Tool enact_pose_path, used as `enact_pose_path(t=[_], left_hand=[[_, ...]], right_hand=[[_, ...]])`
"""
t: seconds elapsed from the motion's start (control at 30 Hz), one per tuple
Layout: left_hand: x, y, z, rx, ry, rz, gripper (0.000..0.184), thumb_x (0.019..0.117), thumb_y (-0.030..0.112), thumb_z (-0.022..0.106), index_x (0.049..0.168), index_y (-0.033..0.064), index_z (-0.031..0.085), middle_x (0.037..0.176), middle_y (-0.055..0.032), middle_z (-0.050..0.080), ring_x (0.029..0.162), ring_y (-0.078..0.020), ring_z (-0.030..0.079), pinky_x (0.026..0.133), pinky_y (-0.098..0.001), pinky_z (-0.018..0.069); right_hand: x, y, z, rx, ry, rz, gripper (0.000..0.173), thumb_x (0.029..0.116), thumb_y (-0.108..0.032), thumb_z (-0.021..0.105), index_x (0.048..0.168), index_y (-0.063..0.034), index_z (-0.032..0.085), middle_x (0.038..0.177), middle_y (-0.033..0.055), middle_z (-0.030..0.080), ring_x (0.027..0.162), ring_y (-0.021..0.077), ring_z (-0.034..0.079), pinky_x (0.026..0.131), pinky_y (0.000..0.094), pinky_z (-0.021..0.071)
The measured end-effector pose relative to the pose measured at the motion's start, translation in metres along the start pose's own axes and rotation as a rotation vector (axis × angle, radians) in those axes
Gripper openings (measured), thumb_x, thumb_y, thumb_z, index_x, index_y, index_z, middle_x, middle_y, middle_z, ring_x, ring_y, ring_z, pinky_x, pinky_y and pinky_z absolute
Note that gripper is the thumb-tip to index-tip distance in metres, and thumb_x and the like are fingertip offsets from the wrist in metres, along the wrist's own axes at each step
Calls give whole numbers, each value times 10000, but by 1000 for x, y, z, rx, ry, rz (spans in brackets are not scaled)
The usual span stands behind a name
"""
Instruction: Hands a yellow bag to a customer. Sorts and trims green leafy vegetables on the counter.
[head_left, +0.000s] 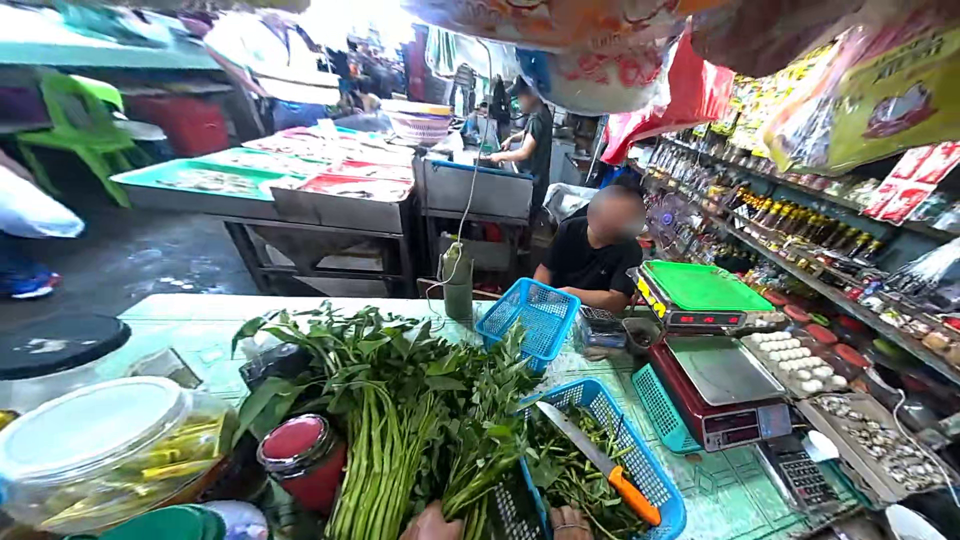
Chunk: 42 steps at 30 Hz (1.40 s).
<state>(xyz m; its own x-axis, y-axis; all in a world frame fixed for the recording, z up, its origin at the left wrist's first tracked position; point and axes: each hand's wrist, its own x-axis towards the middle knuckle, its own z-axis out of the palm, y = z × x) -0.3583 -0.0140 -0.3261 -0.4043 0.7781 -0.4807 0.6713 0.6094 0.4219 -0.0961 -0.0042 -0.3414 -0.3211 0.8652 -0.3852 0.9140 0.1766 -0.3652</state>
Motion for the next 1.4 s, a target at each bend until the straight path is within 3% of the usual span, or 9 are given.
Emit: enact_pose_path(t=[0.2,0.3,0.4,0.53,0.63,0.73,0.9,1.03,1.4], left_hand=[[-5,13,-69,-249,26,8,438,914,248,717,1272,5,646,1188,-279,672,1125,-448,651,962,-662,500],[-36,28,-109,-508,25,41,326,952,118,633,1259,8,617,948,-149,722,776,-261,710,752,-458,599],[-61,34,-133,-799,94,115,215,938,46,597,1146,-2,620,771,-56,666,566,-136,613,558,-302,547],[-86,31,-135,-1254,34,234,121,923,18,611,1043,21,626,671,-21,602,486,-88,540,457,-221,487],[-83,26,-112,-1485,-98,271,178,945,53,585,1115,19,628,660,-13,570,484,-87,524,461,-233,492],[-76,25,-82,-1596,-154,225,178,997,88,524,1127,16,621,640,-7,562,496,-93,543,492,-243,515],[-69,34,-41,-1665,-61,8,99,973,98,618,987,23,680,793,-71,662,665,-147,638,597,-293,559],[-64,31,-28,-1680,-86,-25,62,926,60,637,960,28,677,871,-95,693,787,-180,676,712,-341,581],[-53,46,-23,-1660,-128,90,396,844,-74,651,1237,-39,628,967,-170,731,888,-249,715,830,-403,597]], right_hand=[[-6,8,-15,-42,-99,11,567,929,-226,673,1454,-76,521,1386,217,607,1262,414,595,1016,638,487],[-5,19,-26,-111,-193,-12,597,927,-387,687,1431,-95,557,1379,202,616,1283,410,577,1061,646,445],[7,19,-42,-121,-202,-118,644,954,-556,626,1343,-44,638,1348,221,619,1310,400,549,1118,613,397],[16,-16,-72,118,54,-398,441,1003,-384,607,1276,-46,679,1243,183,672,1184,352,637,1039,545,499],[19,-58,-84,373,352,-779,246,982,-148,624,1165,-10,713,1100,140,714,993,239,705,893,398,599],[24,-93,-82,497,367,-934,315,994,-204,621,1210,18,679,1226,203,675,1129,277,671,936,392,582],[19,-123,-92,214,-32,-579,367,1050,-338,541,1247,-54,665,1114,137,722,1053,270,701,959,473,548],[25,-117,-83,27,-84,-592,361,1066,-326,490,1180,-62,708,1121,139,736,1076,295,707,949,507,548],[18,-101,-77,35,-158,-559,387,1094,-279,375,1220,-26,640,1162,191,697,1110,343,682,944,554,536]])
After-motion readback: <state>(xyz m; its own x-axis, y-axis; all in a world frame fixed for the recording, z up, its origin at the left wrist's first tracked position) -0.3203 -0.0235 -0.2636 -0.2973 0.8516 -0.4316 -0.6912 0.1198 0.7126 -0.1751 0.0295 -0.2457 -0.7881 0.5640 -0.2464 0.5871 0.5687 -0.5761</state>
